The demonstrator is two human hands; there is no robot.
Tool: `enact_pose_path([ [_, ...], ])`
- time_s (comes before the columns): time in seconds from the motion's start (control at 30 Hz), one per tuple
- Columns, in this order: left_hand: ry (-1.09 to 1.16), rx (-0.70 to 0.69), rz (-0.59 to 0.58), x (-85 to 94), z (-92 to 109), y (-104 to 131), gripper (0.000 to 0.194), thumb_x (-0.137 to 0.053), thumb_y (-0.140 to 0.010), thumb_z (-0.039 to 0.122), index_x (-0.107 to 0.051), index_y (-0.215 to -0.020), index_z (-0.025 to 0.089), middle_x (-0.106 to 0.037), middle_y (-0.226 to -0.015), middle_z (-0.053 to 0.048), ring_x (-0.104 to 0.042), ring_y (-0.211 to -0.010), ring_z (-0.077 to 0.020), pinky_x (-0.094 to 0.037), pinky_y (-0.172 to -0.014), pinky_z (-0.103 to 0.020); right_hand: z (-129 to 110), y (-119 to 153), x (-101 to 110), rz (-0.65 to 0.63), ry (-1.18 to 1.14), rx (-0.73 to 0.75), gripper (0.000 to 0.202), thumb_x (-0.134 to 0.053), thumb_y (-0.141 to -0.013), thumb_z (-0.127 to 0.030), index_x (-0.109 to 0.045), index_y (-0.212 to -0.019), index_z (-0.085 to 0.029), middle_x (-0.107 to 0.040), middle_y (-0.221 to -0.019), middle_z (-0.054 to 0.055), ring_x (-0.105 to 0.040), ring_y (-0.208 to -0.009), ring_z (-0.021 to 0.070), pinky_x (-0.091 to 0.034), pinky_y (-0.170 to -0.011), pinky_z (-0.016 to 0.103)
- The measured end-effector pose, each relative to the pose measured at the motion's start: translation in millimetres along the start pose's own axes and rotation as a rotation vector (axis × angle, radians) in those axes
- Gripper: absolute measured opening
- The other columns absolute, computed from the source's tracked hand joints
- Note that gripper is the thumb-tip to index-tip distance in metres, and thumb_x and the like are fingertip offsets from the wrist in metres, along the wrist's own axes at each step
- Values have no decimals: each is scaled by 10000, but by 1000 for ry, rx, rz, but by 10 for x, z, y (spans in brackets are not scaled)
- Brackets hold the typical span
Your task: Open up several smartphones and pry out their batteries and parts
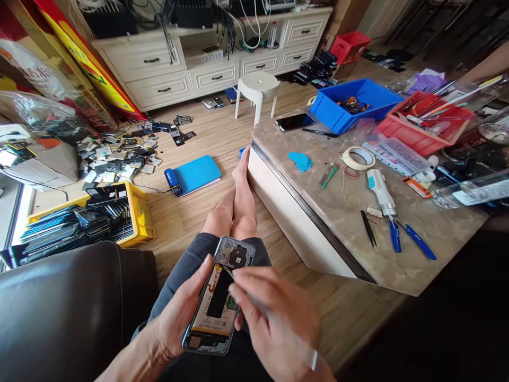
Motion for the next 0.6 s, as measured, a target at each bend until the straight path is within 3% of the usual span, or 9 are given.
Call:
enact_pose_path([
  [0.1, 39, 64, 3, 16, 2, -43, 652, -635, -904, 677, -697, -1335, 191, -786, -1174, -149, -768, -1021, -380, -629, -764, -432, 281, -89, -33, -83, -233, -417, 222, -635, -1009, -420, -717, -910, -239, -757, -705, 0, -722, -596, 158, -562, -565, 233],
  [0.17, 45, 81, 27, 16, 44, -124, 585, -625, -926, 638, -703, -1334, 226, -793, -1172, -109, -772, -1008, -376, -626, -752, -429, 457, -143, -68, -153, -378, -561, 319, -667, -970, -511, -703, -870, -211, -713, -686, 2, -674, -607, 154, -536, -582, 239],
  [0.3, 55, 105, 71, -18, 221, -403, 508, -524, -982, 611, -731, -1306, 280, -804, -1152, -36, -772, -1020, -358, -617, -736, -395, 656, -188, -166, -282, -522, -635, 361, -709, -926, -542, -698, -843, -190, -644, -725, -15, -568, -666, 132, -462, -635, 236],
  [0.43, 62, 118, 114, 11, 352, -671, 515, -481, -997, 592, -749, -1286, 259, -807, -1142, -36, -768, -1027, -366, -609, -722, -391, 723, -111, -299, -334, -712, -730, 359, -754, -885, -527, -684, -812, -182, -610, -731, -27, -522, -686, 126, -429, -666, 241],
  [0.6, 66, 154, 141, 194, 213, -744, 540, -494, -985, 597, -765, -1258, 218, -808, -1129, -82, -757, -1047, -388, -609, -705, -411, 831, 109, -446, -359, -805, -865, 376, -799, -826, -517, -652, -762, -177, -535, -681, -47, -423, -633, 110, -352, -618, 241],
])
Point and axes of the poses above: each hand's wrist, its own y-axis away from the middle knuckle, its own x-axis out of the back of the hand, z = x × y, the point moved 2 cm from there along -y, towards the middle knuckle
